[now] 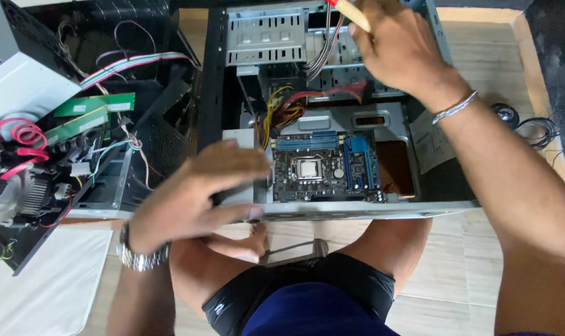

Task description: The person removes a green RAM stick from a motherboard inside a computer case and cleans it with a brush. They then use the brush to clean the motherboard and the interior of the case. Finally, the person uses a screwdriver to remove screws from the side of the computer case.

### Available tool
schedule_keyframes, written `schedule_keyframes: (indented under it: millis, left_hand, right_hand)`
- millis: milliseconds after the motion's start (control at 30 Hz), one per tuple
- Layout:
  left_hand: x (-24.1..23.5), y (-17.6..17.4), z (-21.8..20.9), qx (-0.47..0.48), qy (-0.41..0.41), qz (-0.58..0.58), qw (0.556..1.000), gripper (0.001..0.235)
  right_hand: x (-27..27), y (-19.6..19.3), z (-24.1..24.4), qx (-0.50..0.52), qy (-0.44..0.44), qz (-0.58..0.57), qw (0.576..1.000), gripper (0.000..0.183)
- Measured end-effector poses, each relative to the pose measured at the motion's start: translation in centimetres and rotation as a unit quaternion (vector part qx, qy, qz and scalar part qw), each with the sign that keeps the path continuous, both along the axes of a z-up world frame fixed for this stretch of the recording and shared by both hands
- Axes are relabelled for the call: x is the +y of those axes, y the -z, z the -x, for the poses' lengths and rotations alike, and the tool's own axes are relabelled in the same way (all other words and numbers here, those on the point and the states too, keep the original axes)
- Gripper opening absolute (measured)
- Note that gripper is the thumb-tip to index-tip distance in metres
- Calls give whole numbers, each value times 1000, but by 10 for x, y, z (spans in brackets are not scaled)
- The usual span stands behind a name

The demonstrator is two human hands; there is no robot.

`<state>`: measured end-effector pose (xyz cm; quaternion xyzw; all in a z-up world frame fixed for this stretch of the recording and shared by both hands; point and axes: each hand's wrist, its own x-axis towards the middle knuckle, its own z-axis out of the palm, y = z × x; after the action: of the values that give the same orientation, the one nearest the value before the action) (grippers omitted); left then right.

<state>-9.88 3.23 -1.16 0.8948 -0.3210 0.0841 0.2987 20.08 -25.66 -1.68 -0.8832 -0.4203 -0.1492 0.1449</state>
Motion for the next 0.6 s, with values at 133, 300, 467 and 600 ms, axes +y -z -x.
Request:
schedule_keyframes:
  millis: [133, 300, 467, 600]
  left_hand:
    - [4, 29, 33, -32, -35, 50, 998, 64]
    - [2, 65, 33, -201, -94, 51, 974, 29]
    - [-7, 69, 41, -226, -115, 86, 963, 24]
    - [-7, 73, 41, -238, -101, 106, 960, 21]
  right_hand:
    - [-3, -23, 27, 77, -42, -7, 996, 46]
    - [-43, -77, 121, 147, -41, 198, 968, 24]
    - [-113, -18, 184, 133, 81, 430, 889, 51]
    - [-148, 11, 182, -13, 83, 488, 869, 13]
